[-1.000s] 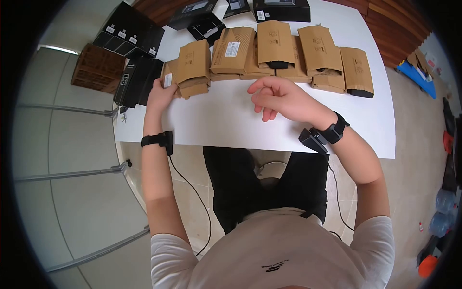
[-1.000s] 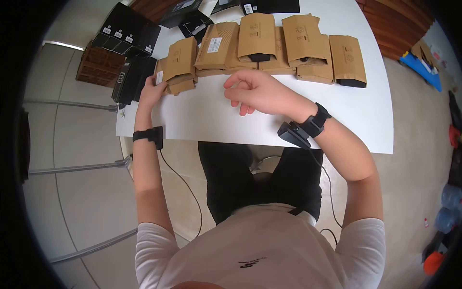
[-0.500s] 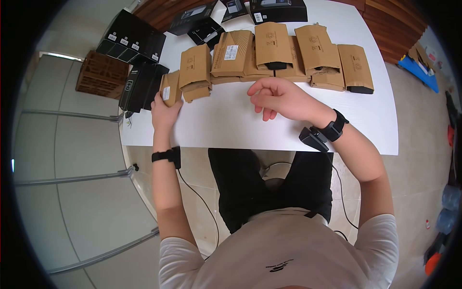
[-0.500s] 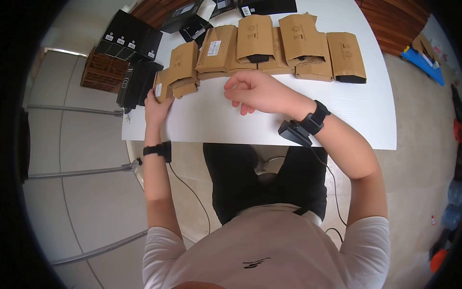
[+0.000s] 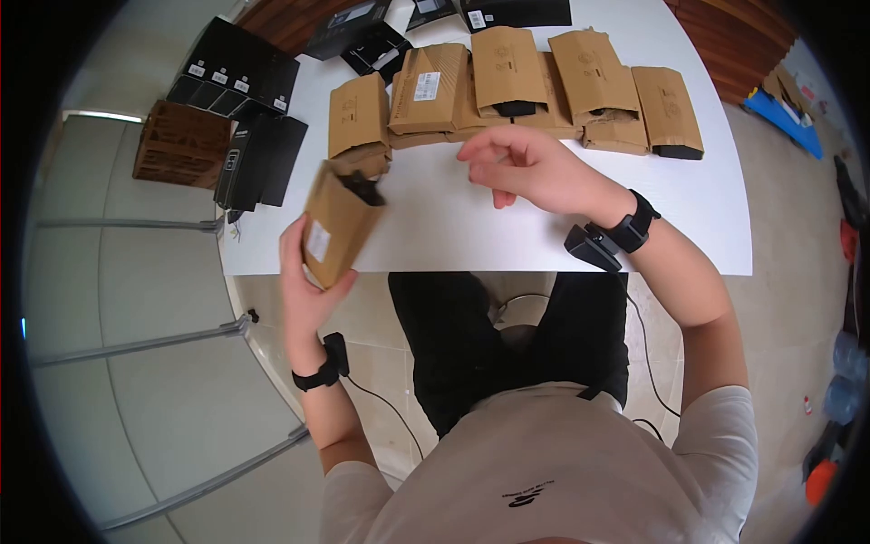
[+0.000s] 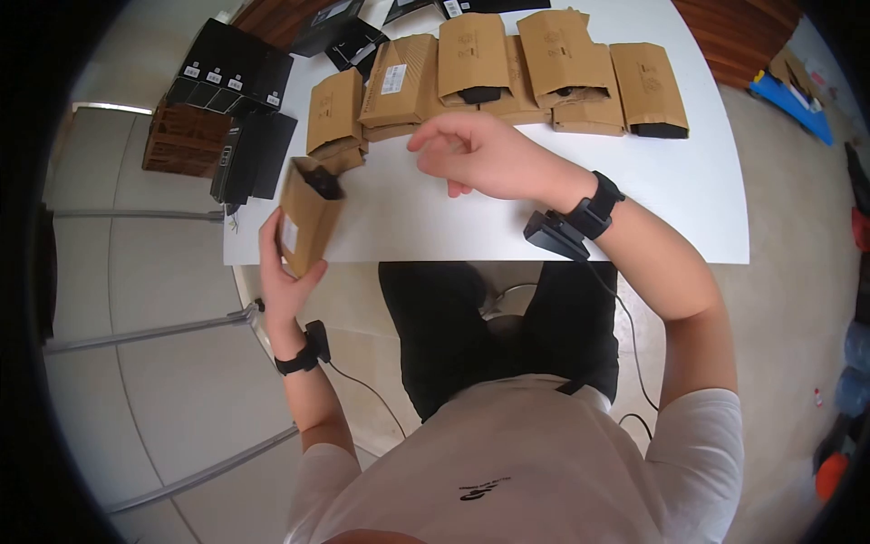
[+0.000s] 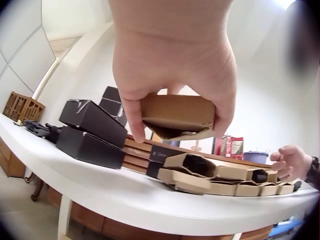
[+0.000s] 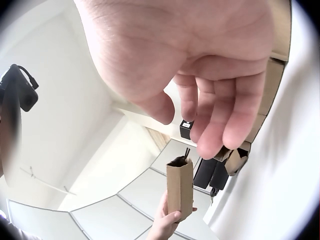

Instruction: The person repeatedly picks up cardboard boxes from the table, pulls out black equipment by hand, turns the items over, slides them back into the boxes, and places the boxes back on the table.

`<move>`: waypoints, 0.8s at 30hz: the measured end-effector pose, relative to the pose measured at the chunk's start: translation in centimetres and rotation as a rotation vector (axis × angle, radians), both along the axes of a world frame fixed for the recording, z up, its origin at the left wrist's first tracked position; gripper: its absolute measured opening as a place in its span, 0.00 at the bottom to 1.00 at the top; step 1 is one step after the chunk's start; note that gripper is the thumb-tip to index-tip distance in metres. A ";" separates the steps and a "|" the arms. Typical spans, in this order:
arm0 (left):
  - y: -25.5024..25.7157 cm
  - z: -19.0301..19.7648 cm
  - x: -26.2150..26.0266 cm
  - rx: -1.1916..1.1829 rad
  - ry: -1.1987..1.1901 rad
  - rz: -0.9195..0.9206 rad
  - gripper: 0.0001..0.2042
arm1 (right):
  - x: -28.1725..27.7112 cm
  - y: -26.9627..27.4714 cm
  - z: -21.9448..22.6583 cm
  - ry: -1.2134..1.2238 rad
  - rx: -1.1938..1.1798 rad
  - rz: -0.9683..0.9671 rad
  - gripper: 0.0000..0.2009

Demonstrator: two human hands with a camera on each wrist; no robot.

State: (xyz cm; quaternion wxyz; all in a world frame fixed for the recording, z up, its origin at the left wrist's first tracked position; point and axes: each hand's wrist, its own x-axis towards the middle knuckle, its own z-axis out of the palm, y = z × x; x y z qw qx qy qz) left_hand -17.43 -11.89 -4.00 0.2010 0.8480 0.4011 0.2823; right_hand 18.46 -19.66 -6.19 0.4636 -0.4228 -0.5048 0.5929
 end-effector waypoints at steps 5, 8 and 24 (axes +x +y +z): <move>-2.0 -1.5 6.0 -0.049 0.002 -0.219 0.46 | 0.4 -0.2 -0.1 -0.233 0.310 0.015 0.23; -1.9 -1.9 7.9 -0.088 -0.003 -0.266 0.46 | 0.6 -0.3 0.1 -0.276 0.259 0.054 0.27; -2.7 -0.4 7.5 -0.105 0.136 -0.359 0.45 | 1.0 -0.7 1.1 -0.530 0.235 0.140 0.20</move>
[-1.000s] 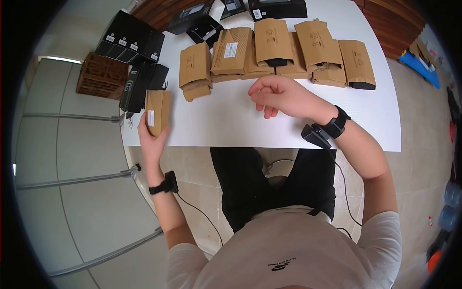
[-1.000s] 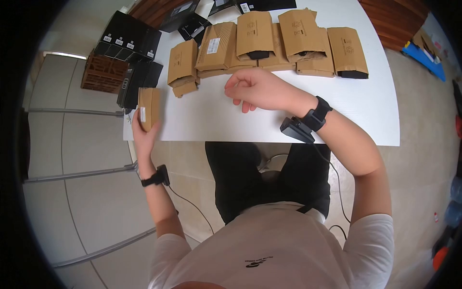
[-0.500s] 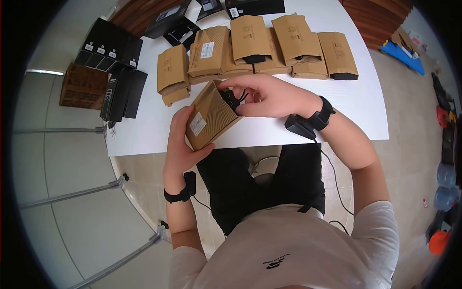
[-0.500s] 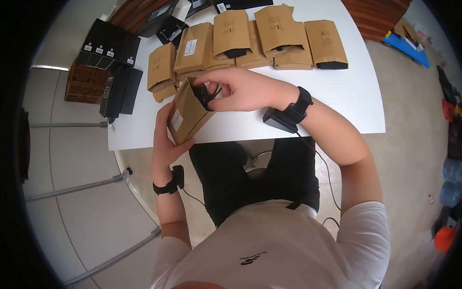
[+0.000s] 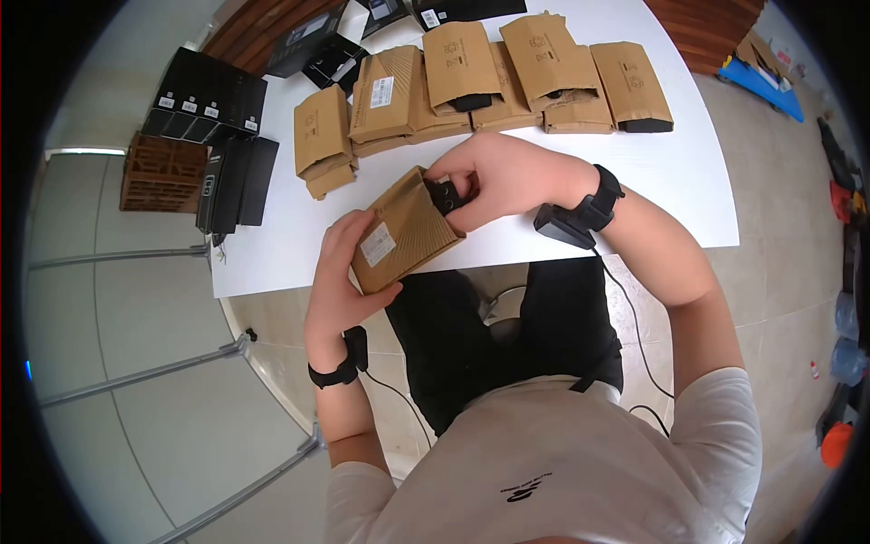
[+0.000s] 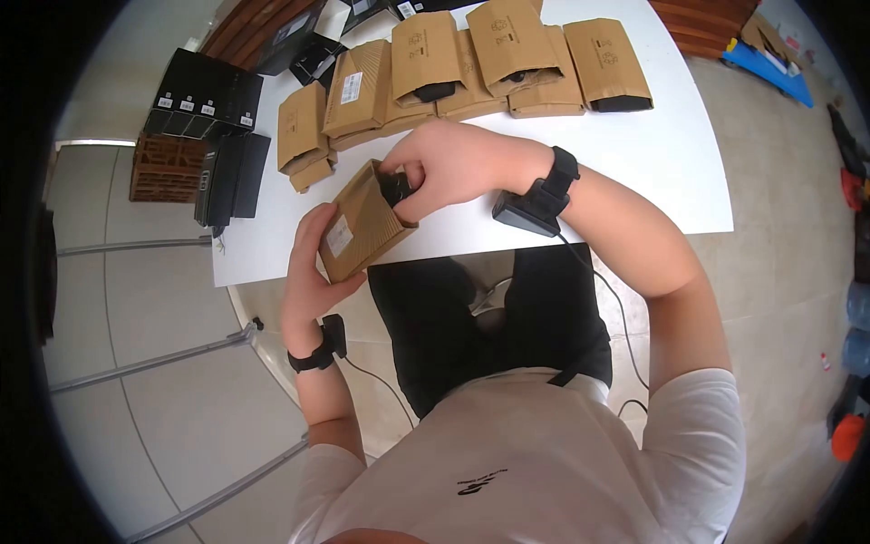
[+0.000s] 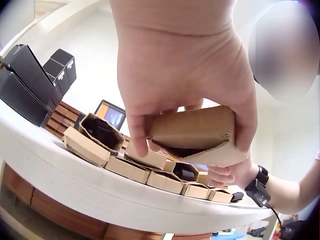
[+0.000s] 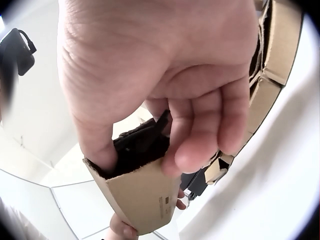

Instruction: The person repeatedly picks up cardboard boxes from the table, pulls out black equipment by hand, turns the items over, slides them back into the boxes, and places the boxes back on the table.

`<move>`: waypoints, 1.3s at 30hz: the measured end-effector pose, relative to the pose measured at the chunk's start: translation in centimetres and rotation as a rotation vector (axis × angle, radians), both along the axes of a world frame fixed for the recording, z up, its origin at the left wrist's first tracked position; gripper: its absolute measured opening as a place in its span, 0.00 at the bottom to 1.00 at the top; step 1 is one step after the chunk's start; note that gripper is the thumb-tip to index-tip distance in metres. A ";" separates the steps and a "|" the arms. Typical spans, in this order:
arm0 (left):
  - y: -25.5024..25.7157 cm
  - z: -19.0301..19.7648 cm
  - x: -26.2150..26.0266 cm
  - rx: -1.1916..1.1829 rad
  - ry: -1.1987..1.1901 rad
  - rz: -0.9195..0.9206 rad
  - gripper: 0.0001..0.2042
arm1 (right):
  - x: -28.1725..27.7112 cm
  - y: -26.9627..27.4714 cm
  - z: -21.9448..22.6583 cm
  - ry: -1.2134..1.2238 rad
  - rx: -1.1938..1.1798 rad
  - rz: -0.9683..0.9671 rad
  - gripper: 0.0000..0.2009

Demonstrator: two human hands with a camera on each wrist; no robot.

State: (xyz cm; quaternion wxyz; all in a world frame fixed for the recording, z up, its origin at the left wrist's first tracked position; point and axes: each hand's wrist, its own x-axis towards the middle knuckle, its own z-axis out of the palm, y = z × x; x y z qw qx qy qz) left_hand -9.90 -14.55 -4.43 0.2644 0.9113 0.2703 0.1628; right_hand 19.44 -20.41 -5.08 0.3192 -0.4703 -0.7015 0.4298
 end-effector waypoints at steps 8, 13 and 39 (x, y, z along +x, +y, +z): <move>0.0 -0.1 -2.0 0.032 -0.076 0.131 0.44 | 0.4 0.6 -0.9 0.152 0.069 -0.127 0.30; -1.0 0.5 -0.5 0.237 0.008 0.152 0.44 | -1.0 1.3 -2.8 0.291 0.007 -0.209 0.32; -0.5 -1.8 0.0 0.181 -0.098 0.176 0.42 | -0.1 1.7 -1.5 0.352 -0.076 -0.331 0.17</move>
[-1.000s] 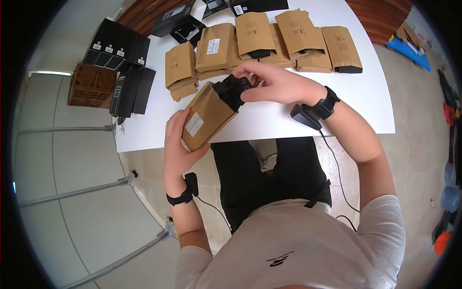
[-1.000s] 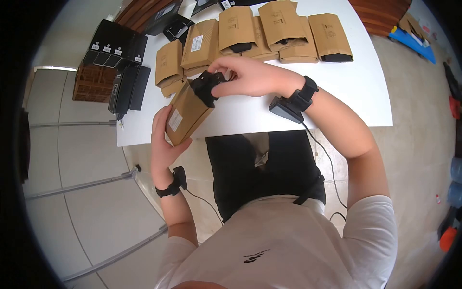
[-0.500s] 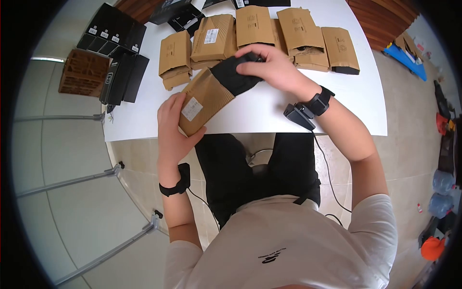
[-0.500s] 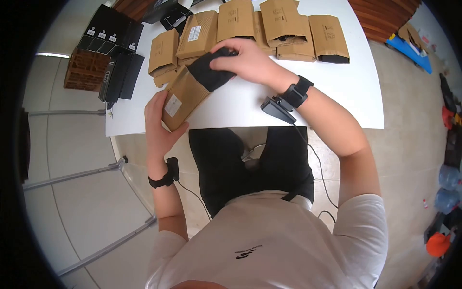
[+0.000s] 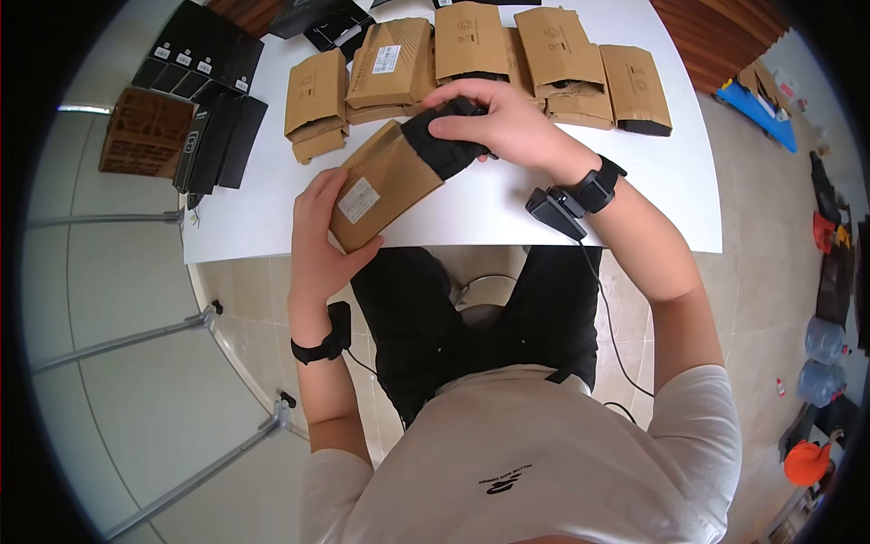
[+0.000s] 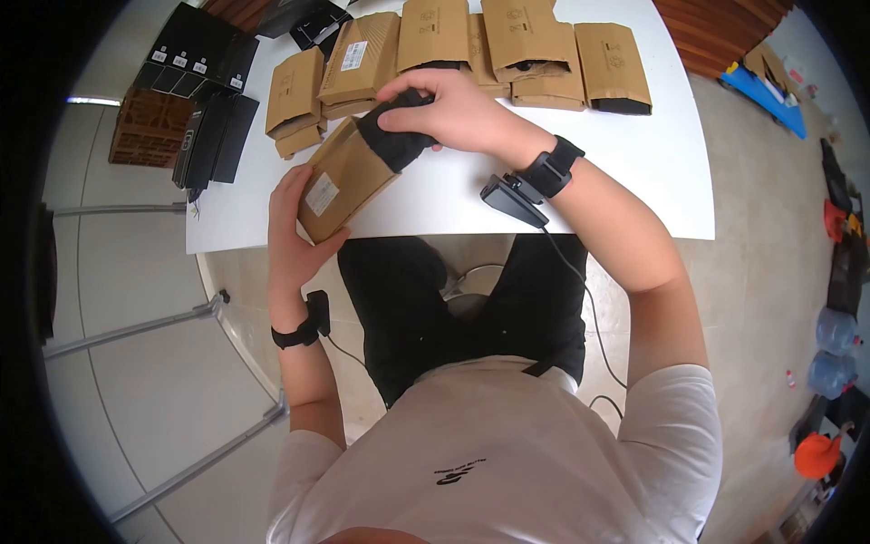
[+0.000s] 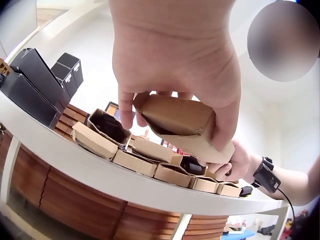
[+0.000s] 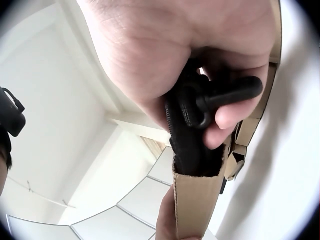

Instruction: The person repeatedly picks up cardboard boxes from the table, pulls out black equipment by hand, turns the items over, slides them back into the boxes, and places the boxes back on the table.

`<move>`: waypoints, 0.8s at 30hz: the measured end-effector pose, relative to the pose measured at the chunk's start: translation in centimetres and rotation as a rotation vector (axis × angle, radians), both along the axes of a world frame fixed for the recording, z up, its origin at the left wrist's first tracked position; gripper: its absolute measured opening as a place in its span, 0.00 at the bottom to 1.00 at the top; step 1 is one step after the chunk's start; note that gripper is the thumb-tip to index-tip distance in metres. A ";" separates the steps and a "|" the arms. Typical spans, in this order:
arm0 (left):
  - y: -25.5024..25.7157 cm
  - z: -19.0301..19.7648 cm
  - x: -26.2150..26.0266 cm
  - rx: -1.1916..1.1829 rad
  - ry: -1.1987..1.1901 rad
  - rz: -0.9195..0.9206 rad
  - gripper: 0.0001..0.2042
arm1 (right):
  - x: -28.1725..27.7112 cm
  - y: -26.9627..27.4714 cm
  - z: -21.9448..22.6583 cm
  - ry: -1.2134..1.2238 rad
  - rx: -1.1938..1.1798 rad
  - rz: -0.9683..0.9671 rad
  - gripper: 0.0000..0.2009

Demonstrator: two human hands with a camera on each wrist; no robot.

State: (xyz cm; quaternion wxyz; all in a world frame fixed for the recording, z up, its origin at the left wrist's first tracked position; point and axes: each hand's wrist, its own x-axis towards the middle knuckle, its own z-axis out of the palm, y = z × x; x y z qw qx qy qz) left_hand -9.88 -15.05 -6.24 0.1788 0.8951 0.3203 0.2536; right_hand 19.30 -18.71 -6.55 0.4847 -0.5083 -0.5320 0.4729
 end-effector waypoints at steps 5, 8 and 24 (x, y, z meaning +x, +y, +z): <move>0.6 -0.7 -2.4 -0.033 -0.038 0.093 0.42 | 1.5 0.4 0.2 0.167 0.055 -0.107 0.16; 0.7 -1.0 -3.1 -0.047 -0.046 0.129 0.43 | 2.1 0.7 0.1 0.262 0.105 -0.128 0.14; -0.3 -1.4 -1.1 -0.068 -0.055 0.011 0.45 | 1.0 0.7 -0.6 0.033 0.115 0.035 0.14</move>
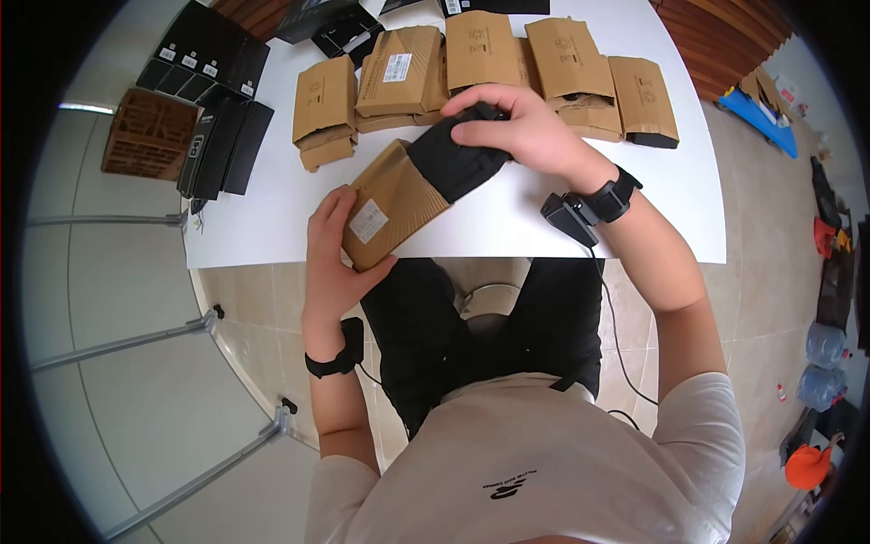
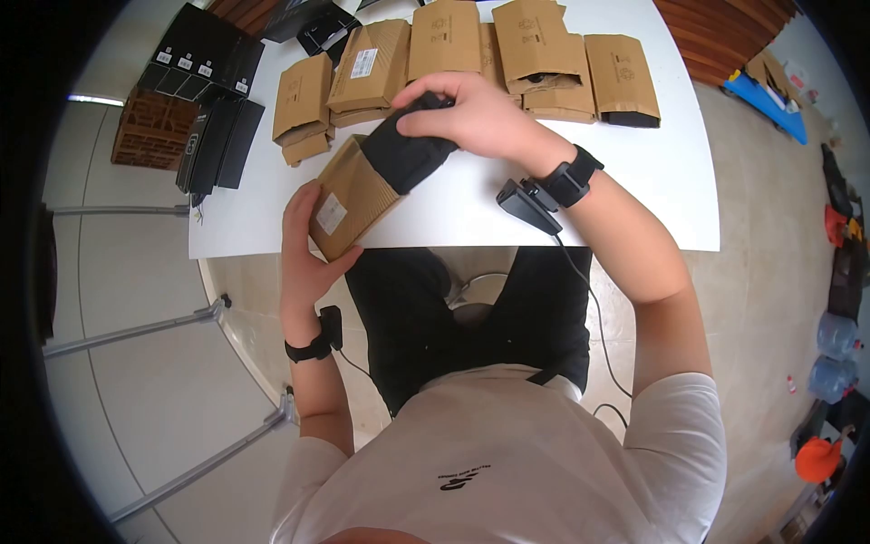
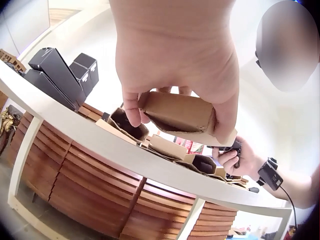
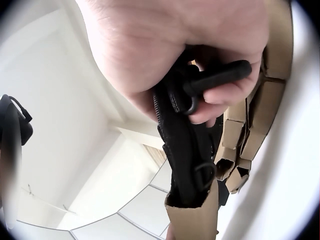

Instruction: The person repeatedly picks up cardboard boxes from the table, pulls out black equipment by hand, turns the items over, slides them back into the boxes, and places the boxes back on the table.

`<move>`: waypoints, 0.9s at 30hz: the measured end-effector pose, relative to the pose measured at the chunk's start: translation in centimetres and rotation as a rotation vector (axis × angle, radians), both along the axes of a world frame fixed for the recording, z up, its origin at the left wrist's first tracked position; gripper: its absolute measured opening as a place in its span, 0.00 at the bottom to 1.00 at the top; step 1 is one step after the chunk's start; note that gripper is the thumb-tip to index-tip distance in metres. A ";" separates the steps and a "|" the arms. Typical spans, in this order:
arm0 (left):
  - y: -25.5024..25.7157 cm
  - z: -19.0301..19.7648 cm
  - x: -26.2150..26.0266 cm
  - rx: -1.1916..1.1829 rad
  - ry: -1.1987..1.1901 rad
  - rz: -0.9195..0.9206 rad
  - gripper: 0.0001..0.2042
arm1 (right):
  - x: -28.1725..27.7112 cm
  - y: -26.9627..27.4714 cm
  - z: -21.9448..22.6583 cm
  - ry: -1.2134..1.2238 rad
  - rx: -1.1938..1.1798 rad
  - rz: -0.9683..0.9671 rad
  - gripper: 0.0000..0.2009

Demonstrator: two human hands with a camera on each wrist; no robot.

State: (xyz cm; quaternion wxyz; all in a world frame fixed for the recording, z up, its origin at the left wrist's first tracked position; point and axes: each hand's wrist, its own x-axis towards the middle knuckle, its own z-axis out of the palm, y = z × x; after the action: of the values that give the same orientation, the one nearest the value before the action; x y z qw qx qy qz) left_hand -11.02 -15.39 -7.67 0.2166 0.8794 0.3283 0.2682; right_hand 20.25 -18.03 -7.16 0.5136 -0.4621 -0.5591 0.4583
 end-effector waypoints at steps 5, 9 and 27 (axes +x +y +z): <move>-0.5 -0.4 1.1 -0.049 -0.012 -0.073 0.44 | -0.8 -0.9 1.2 -0.034 -0.210 0.124 0.16; -0.1 -0.9 1.6 -0.035 -0.104 -0.030 0.44 | -0.8 -0.4 -0.2 0.258 -0.091 0.111 0.22; 0.2 -1.9 3.1 -0.067 -0.222 -0.063 0.43 | -0.7 -0.2 -0.4 0.114 0.022 -0.021 0.08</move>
State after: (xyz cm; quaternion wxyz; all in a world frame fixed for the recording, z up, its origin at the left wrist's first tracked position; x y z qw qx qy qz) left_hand -7.95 -15.21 -9.52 0.2892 0.8464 0.2831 0.3461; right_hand 19.57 -18.24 -7.52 0.5544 -0.4353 -0.5293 0.4722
